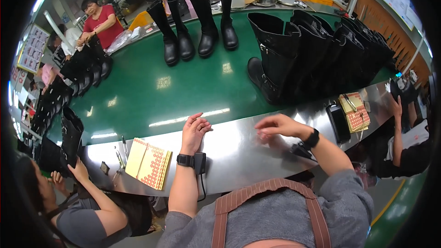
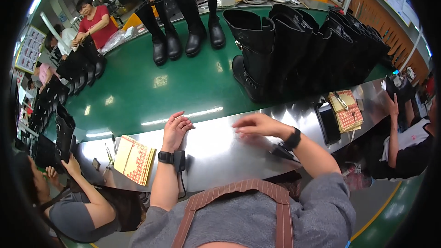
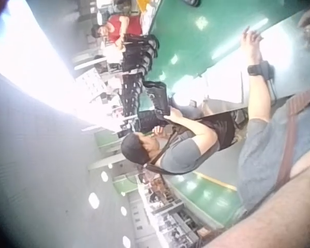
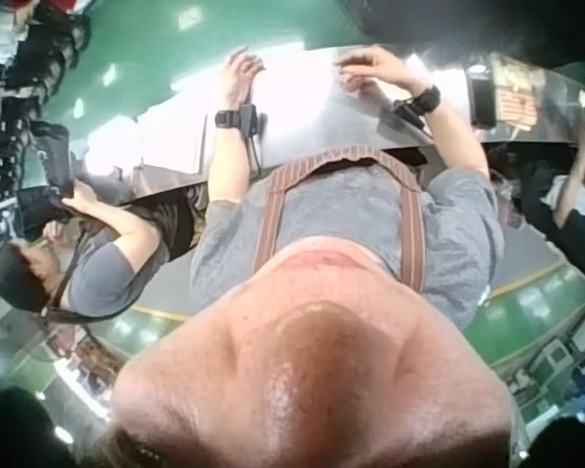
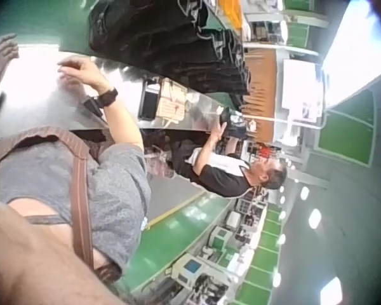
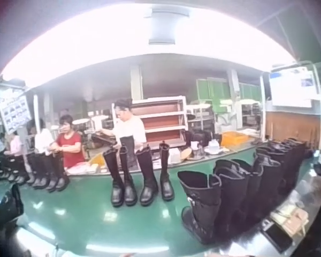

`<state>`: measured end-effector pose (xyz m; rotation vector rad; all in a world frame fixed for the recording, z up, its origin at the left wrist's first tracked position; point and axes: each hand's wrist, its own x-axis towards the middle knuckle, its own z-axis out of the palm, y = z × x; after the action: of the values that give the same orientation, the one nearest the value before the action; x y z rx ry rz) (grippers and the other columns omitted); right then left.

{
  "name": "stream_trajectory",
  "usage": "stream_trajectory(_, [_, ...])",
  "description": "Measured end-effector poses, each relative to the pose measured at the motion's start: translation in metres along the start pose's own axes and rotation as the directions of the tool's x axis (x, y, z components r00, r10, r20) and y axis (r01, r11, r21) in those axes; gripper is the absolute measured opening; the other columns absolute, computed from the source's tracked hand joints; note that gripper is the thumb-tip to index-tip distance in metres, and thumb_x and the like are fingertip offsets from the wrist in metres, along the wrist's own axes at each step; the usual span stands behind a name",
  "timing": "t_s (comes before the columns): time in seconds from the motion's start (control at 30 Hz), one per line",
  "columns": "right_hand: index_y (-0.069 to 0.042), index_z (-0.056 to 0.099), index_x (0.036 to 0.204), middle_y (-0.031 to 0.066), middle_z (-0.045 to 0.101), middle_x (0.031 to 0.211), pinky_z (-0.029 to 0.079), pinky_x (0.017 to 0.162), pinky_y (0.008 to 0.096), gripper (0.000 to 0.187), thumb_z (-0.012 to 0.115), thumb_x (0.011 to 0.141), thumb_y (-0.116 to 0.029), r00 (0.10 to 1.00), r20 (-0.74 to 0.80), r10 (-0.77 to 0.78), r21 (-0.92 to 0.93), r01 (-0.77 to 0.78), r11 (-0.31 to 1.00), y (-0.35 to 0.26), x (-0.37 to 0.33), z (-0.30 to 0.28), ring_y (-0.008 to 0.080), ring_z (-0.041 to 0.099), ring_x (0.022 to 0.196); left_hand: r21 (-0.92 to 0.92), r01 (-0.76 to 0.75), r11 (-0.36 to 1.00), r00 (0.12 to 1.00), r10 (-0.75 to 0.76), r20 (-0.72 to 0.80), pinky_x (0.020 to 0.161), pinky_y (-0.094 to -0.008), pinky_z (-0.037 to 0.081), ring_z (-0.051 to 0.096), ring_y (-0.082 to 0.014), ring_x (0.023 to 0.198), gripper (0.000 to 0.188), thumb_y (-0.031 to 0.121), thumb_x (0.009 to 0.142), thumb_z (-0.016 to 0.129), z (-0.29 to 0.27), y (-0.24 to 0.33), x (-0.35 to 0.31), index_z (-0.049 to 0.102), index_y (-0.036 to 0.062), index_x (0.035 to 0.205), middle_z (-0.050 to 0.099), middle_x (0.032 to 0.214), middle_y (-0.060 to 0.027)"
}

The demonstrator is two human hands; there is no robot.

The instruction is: Inspecting black leather boots for quality control on a factory conveyor line.

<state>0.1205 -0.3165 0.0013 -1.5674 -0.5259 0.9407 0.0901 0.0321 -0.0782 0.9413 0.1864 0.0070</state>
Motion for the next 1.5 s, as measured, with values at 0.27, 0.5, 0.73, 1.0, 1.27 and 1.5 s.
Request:
stream_trajectory(0.27, [0.001, 0.053, 0.124, 0.0102, 0.061, 0.108, 0.055, 0.086, 0.035, 0.036, 0.057, 0.096, -0.022, 0.989, -0.127, -0.079, 0.548, 0.136, 0.825, 0.064, -0.066, -0.029, 0.02, 0.066, 0.093, 0.046, -0.017, 0.999, 0.998, 0.02, -0.054, 0.082, -0.0378, 0.056, 0.062, -0.0234, 0.089, 0.027, 0.011, 0.096, 0.05, 0.009, 0.0, -0.001, 0.045, -0.0013, 0.12, 0.06, 0.094, -0.0127])
stream_trajectory(0.5, [0.001, 0.053, 0.121, 0.0052, 0.06, 0.098, 0.053, 0.083, 0.0278, 0.029, 0.051, 0.099, -0.018, 0.98, -0.165, -0.107, 0.698, 0.193, 0.69, 0.081, -0.058, -0.037, 0.0116, 0.059, 0.086, 0.143, 0.162, 0.976, 0.981, -0.144, -0.13, 0.074, -0.0336, 0.056, 0.064, -0.0209, 0.082, 0.027, 0.011, 0.096, 0.052, 0.059, -0.025, -0.084, 0.05, -0.0006, 0.12, 0.062, 0.089, -0.0106])
stream_trajectory(0.73, [-0.001, 0.054, 0.121, 0.0015, 0.061, 0.093, 0.053, 0.079, 0.0249, 0.028, 0.051, 0.099, -0.018, 0.983, -0.125, -0.132, 0.693, 0.182, 0.698, 0.088, -0.055, -0.044, 0.0082, 0.059, 0.082, 0.267, 0.085, 0.96, 0.966, -0.013, -0.259, 0.065, -0.0291, 0.055, 0.064, -0.0179, 0.076, 0.022, 0.01, 0.096, 0.052, 0.084, -0.055, -0.147, 0.053, -0.0001, 0.115, 0.062, 0.087, -0.0098])
stream_trajectory(1.0, [-0.004, 0.057, 0.119, 0.0006, 0.062, 0.092, 0.053, 0.077, 0.0251, 0.025, 0.051, 0.1, -0.017, 0.987, -0.127, -0.099, 0.699, 0.16, 0.697, 0.089, -0.052, -0.048, 0.0081, 0.059, 0.08, 0.358, 0.041, 0.933, 0.925, 0.1, -0.367, 0.062, -0.0257, 0.055, 0.063, -0.0147, 0.069, 0.017, 0.007, 0.094, 0.052, 0.08, -0.069, -0.133, 0.055, -0.0002, 0.109, 0.062, 0.083, -0.0085])
stream_trajectory(1.27, [-0.005, 0.057, 0.119, -0.0002, 0.062, 0.091, 0.053, 0.077, 0.0255, 0.024, 0.05, 0.1, -0.016, 0.986, -0.115, -0.124, 0.728, 0.168, 0.665, 0.09, -0.051, -0.049, 0.0071, 0.059, 0.078, 0.553, -0.007, 0.833, 0.927, 0.213, -0.309, 0.059, -0.021, 0.049, 0.061, -0.0109, 0.067, 0.016, 0.008, 0.092, 0.054, 0.079, -0.082, -0.133, 0.058, 0.0021, 0.106, 0.063, 0.082, -0.0063])
stream_trajectory(1.5, [-0.004, 0.056, 0.119, 0.0006, 0.059, 0.09, 0.053, 0.075, 0.0263, 0.023, 0.048, 0.1, -0.015, 0.982, -0.14, -0.123, 0.733, 0.187, 0.654, 0.09, -0.053, -0.047, 0.0077, 0.059, 0.078, 0.742, 0.07, 0.667, 0.96, 0.157, -0.232, 0.067, -0.0268, 0.052, 0.062, -0.0134, 0.077, 0.021, 0.011, 0.089, 0.057, 0.133, -0.052, -0.127, 0.06, 0.0011, 0.108, 0.062, 0.089, -0.0071])
